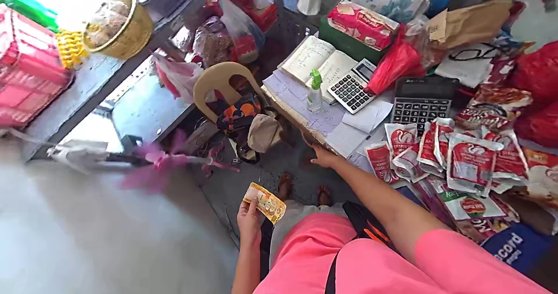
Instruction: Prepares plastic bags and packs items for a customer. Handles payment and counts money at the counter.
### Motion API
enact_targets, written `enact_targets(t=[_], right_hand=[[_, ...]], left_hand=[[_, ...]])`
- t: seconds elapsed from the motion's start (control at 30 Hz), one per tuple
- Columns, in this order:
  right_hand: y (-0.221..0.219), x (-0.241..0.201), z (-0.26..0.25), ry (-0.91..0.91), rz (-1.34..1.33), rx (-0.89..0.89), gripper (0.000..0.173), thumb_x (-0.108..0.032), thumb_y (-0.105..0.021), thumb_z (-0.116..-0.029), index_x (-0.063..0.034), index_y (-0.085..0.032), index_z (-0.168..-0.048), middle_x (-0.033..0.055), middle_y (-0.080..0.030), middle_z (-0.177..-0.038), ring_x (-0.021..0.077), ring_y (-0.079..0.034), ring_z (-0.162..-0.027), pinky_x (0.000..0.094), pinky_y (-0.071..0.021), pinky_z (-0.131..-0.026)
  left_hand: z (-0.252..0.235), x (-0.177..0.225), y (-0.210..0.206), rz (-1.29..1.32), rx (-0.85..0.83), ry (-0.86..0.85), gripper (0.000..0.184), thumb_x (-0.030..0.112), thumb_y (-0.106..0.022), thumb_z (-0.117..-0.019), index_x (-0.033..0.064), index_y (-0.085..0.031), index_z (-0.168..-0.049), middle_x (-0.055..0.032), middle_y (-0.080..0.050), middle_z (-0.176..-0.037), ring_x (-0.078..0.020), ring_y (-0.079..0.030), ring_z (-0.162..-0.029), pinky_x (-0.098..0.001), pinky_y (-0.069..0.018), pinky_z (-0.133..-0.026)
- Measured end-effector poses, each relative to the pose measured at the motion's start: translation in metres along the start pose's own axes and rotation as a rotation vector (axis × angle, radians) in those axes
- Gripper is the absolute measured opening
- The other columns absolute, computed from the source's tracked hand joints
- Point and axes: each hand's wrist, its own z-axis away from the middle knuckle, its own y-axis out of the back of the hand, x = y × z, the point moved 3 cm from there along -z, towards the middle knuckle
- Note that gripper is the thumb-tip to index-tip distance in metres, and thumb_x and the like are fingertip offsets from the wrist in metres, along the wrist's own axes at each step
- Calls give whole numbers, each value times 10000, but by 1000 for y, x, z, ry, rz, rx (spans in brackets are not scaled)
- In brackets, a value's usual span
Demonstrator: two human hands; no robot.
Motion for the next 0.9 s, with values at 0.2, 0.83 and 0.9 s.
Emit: enact_targets(t=[0.2,0.83,0.9], right_hand=[[1,-15,-7,-201,13,44,914,-156,-766,-878,2,-231,-1602,287,-328,-1597,452,-373,-1457,629,-344,-1154],[-101,-102,14,-240,-110,-123,938,-132,-754,-887,3,-185,-1620,303,-318,-1601,491,-428,-1407,668,-386,-1098],[-104,-106,17,-206,-119,-125,884,-135,-714,-930,8,-181,-1621,279,-240,-1647,484,-399,-1434,664,-383,-1103]], left_hand=[[-91,57,-40,-217,-254,-9,422,-18,-684,-935,-71,-467,-1293,-153,-679,-986,-194,-705,-837,-376,-618,-753],[-259,109,-145,-514,-684,-126,313,73,-626,-1006,-56,-624,-1290,-178,-688,-1181,-197,-701,-965,-362,-594,-851],[-269,104,-163,-572,-745,-136,478,47,-687,-953,-24,-552,-1407,-219,-657,-1237,-239,-708,-970,-400,-607,-845]])
